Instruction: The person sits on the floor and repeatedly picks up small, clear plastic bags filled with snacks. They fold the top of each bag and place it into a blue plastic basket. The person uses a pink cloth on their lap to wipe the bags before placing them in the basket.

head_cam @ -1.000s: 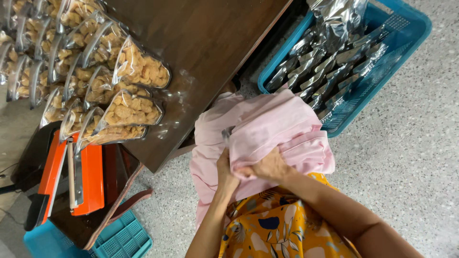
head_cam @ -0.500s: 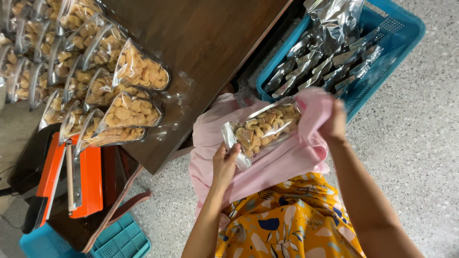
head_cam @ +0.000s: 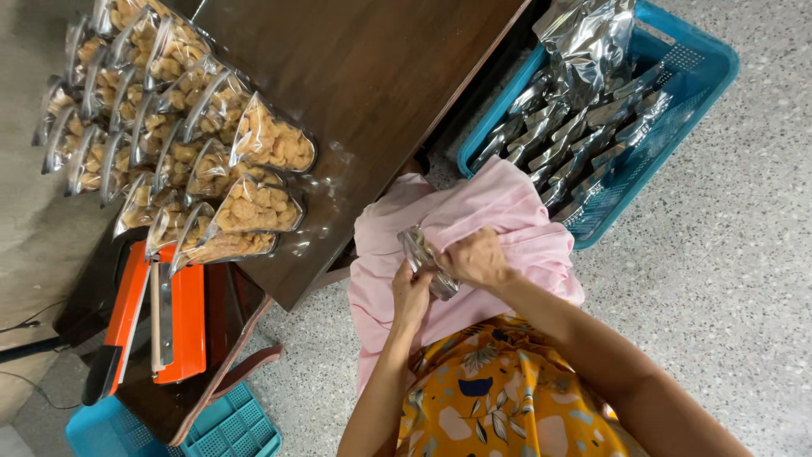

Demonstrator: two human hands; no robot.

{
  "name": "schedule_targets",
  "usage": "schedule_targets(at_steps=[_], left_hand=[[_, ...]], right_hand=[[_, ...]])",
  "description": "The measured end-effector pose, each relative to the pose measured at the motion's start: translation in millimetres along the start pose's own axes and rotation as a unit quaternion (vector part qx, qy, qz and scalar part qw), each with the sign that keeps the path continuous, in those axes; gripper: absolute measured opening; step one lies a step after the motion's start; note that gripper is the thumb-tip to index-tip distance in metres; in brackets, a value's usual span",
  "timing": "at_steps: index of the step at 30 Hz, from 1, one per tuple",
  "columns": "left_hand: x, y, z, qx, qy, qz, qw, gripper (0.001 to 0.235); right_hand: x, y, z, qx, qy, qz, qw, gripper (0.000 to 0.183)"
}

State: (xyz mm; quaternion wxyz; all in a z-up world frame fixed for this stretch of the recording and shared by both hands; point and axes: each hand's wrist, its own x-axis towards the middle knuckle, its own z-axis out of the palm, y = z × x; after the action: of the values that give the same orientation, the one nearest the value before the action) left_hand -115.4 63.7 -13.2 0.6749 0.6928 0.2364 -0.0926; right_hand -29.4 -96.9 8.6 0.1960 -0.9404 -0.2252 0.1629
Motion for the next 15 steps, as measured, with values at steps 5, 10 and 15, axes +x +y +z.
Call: schedule_targets(at_steps=[5, 10, 15], left_hand=[[4, 8, -1, -0.017, 0.000, -0.022, 1.000, 0.030], [15, 15, -14, 0.002, -0.011, -0.031, 0.999, 0.027], [20, 11, -19, 0.074, -0.034, -0.010, 0.997, 0.017]], right_hand=[[38, 83, -6, 0.214, 0.132, 0.163, 0.954, 0.043], [-27, 140, -54, 0.632, 0.206, 0.196, 0.721, 0.059], [-68, 76, -67, 0.591, 0.128, 0.040, 0.795, 0.043]])
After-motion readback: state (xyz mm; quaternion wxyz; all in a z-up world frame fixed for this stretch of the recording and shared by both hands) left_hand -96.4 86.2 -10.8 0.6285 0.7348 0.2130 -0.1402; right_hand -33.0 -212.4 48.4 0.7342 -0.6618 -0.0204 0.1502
